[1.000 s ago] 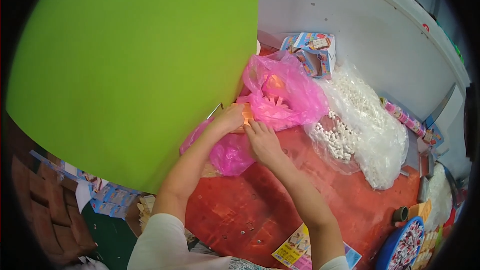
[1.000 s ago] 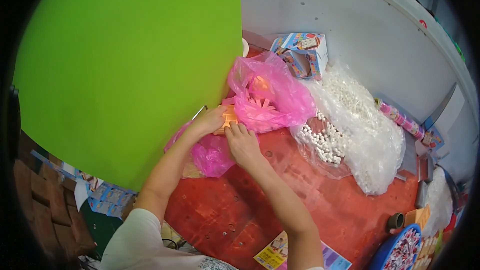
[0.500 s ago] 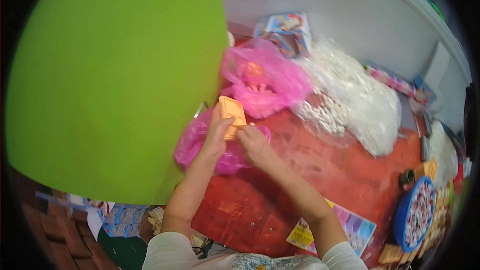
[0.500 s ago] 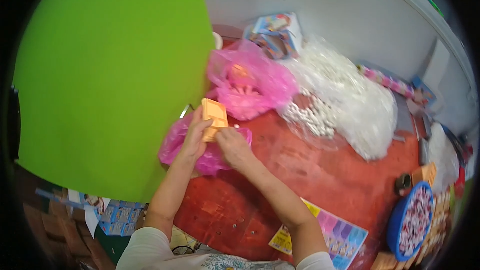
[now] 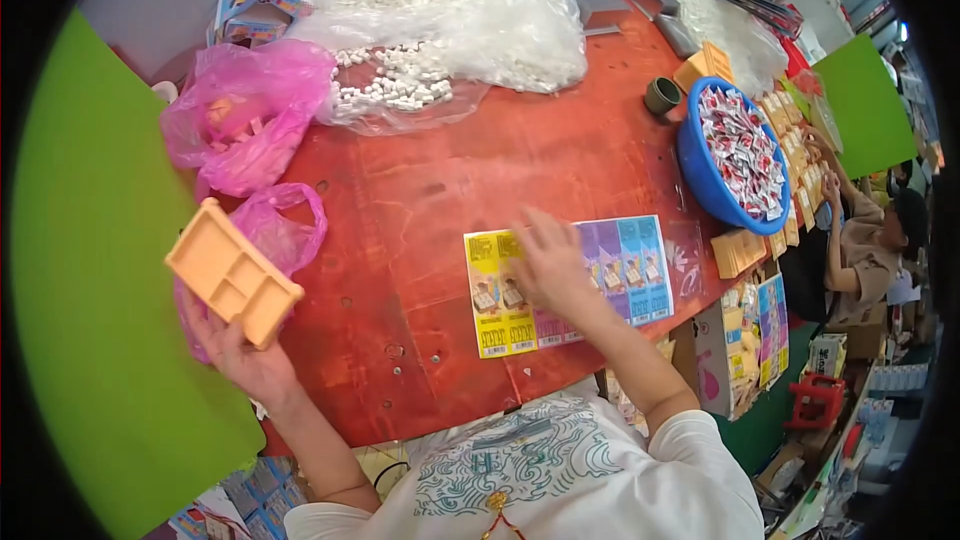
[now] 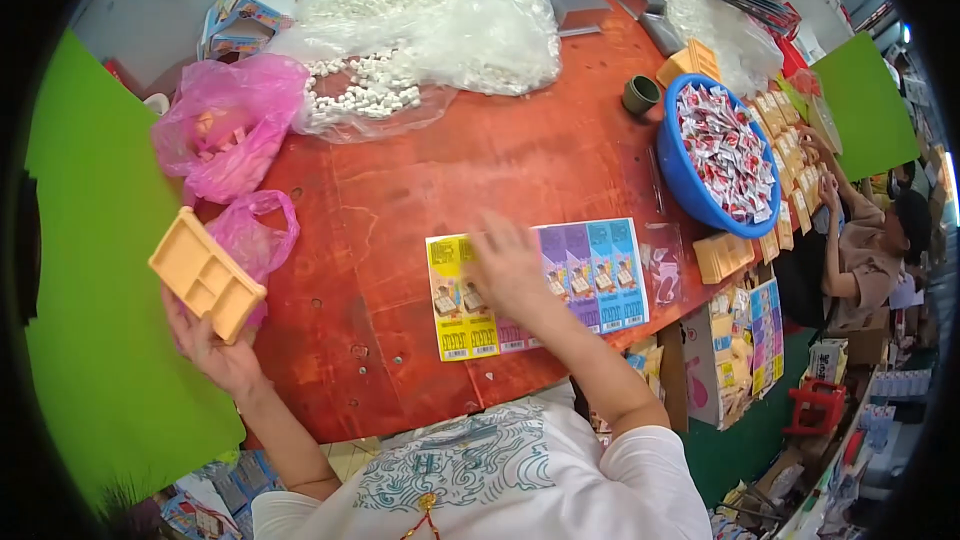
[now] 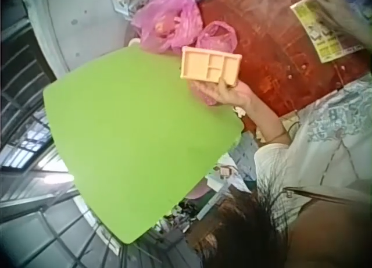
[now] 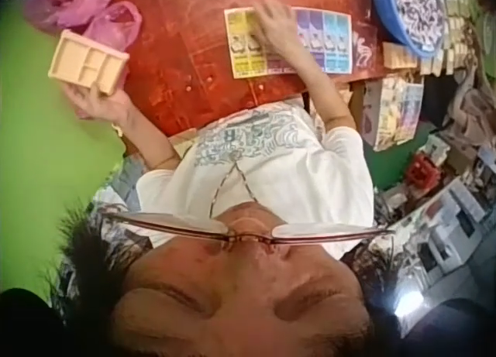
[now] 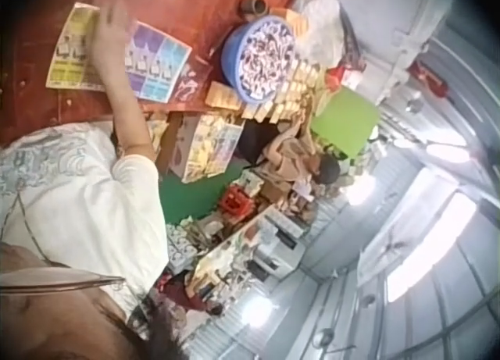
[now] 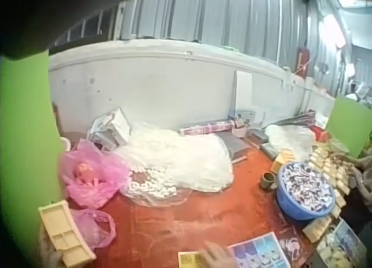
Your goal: Packing small toy items into plastic trays and clear bags at a factory workstation.
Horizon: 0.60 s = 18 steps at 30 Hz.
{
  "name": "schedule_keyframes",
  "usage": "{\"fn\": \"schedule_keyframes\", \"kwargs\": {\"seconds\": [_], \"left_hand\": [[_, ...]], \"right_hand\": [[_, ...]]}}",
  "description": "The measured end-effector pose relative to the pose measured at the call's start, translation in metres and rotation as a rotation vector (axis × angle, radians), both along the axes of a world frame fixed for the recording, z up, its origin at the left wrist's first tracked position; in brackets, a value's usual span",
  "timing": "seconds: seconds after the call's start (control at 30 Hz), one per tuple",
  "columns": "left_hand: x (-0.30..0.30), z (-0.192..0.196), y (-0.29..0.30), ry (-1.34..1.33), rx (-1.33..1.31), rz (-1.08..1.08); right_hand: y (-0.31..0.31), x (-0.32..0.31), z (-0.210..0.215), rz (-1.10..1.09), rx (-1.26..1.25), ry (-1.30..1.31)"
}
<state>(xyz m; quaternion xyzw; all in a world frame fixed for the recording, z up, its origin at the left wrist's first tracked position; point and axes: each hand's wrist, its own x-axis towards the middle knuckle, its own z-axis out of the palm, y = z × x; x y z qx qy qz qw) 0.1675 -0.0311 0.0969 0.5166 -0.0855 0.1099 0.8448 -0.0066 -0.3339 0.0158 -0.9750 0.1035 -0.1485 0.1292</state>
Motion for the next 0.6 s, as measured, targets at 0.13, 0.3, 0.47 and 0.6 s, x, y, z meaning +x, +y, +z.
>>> {"fn": "schedule_keyframes", "kwargs": {"seconds": [0.13, 0.3, 0.47, 0.6], "left_hand": [[-0.04, -0.017, -0.026, 0.178, -0.129, -0.294], [-0.072, -0.039, -0.043, 0.413, -0.412, -0.594], [-0.1, -0.062, -0.047, 0.531, -0.394, -0.742], [-0.126, -0.095, -0.036, 0.625, -0.315, -0.797]], "right_hand": [[-0.009, -0.048, -0.024, -0.137, -0.086, 0.052], [0.039, -0.058, -0.029, -0.026, -0.076, 0.058], [0.057, -0.057, -0.012, 0.113, 0.082, 0.061], [0.03, -0.064, -0.01, 0.047, -0.013, 0.1]]}}
